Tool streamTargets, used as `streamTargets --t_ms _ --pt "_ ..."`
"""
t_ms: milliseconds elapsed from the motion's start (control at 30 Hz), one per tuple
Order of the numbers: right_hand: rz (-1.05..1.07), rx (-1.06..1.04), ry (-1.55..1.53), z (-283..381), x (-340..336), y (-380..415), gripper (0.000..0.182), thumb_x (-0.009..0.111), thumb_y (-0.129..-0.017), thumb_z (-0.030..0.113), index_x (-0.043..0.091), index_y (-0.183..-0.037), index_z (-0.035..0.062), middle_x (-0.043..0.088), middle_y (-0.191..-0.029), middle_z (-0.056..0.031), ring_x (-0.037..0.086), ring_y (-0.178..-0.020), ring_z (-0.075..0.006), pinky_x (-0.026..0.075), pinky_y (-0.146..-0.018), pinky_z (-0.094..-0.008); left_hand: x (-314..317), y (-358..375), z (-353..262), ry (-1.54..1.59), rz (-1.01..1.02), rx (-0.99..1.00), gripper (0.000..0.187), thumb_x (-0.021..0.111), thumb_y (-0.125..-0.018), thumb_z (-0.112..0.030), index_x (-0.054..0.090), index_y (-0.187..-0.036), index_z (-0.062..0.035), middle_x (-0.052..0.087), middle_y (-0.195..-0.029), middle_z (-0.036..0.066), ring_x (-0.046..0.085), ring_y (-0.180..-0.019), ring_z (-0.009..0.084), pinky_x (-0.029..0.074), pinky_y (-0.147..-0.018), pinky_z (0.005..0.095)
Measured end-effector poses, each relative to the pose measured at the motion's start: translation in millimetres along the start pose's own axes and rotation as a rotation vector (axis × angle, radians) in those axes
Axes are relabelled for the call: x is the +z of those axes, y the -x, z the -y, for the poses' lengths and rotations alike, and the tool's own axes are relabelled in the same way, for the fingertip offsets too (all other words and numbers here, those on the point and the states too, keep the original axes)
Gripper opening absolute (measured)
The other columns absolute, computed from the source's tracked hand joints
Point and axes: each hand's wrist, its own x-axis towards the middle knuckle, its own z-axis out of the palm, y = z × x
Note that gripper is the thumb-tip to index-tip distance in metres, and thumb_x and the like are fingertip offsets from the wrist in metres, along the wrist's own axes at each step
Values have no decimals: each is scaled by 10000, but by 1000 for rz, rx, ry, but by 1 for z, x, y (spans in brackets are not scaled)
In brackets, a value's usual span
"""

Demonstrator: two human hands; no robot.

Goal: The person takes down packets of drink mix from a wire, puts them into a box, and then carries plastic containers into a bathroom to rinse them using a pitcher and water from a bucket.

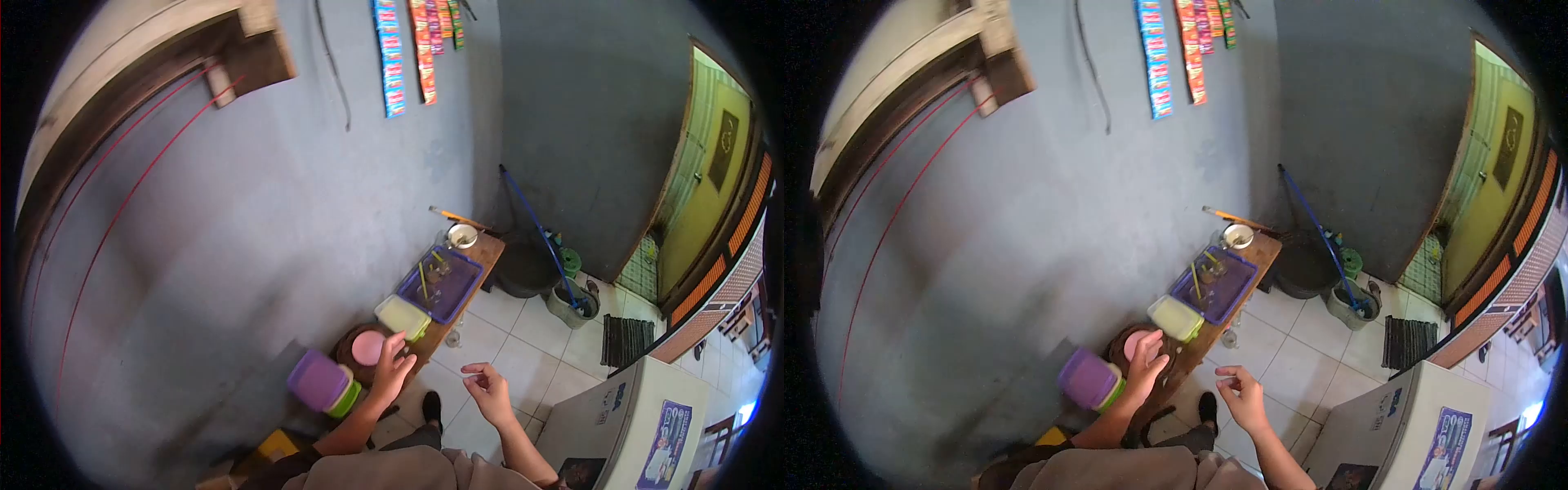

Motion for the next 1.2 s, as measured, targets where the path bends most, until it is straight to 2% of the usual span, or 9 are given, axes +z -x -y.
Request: streamTargets --t_ms 333,600,733,867,900,933,1033,1100,1200 --pt "28 -138 -144 29 24 -200 173 555 -746 7 541 -918 -9 582 -803 -50 545 -691 -92 438 -625 -233 0 -191 -75 65 41 335 501 523 -785 -121 277 -1219 -70 247 -1316 101 240 -1214 250 228 -951 419" --pt "258 -214 -16 5 18 -326 196 576 -722 6 549 -916 18 564 -735 -61 533 -652 -91 421 -589 -225 -16 -282 -72 3 -91 339 498 544 -774 -146 299 -1198 -60 260 -1314 115 255 -1208 246 226 -956 413" --pt "315 -430 134 69 -17 -427 200 561 -703 -15 558 -899 28 573 -755 -58 548 -666 -105 429 -595 -237 -15 -333 -121 -97 -189 441 526 555 -769 -163 289 -1212 -60 269 -1310 115 256 -1207 239 225 -959 403" --pt "460 -800 216 152 -47 -544 206 581 -700 -5 551 -901 27 549 -817 -79 538 -759 -155 432 -697 -259 9 -409 -206 -46 -220 554 528 564 -769 -172 298 -1207 -46 314 -1266 101 282 -1187 217 272 -933 373" --pt "419 -1012 333 171 -53 -574 200 582 -689 3 550 -884 31 548 -849 -104 534 -807 -213 426 -726 -294 15 -430 -224 -31 -196 538 517 568 -767 -171 312 -1198 -42 342 -1240 96 305 -1170 209 291 -922 355" --pt "362 -1217 441 188 -56 -602 193 584 -678 11 548 -867 36 547 -880 -129 531 -856 -272 420 -756 -328 18 -456 -241 -85 -238 604 501 557 -767 -165 329 -1197 -49 356 -1236 101 328 -1160 216 294 -923 359" --pt "192 -1298 395 263 -72 -679 194 592 -671 60 545 -858 34 535 -912 -147 507 -891 -301 410 -768 -358 25 -525 -309 -342 -480 876 432 539 -761 -146 390 -1152 -38 428 -1161 109 388 -1104 223 322 -902 356" --pt "23 -1386 392 316 -77 -721 203 588 -680 99 548 -869 37 536 -902 -159 512 -874 -303 411 -763 -361 12 -554 -352 -1120 -907 1246 397 539 -721 -74 400 -1086 -1 446 -1084 133 438 -1016 262 364 -851 359" --pt "-132 -1466 410 380 -66 -778 277 598 -681 157 548 -916 18 541 -911 -190 527 -859 -302 414 -751 -366 6 -584 -393 -1231 -1099 1226 386 554 -687 -115 442 -1034 9 449 -1060 166 452 -977 293 373 -835 387"
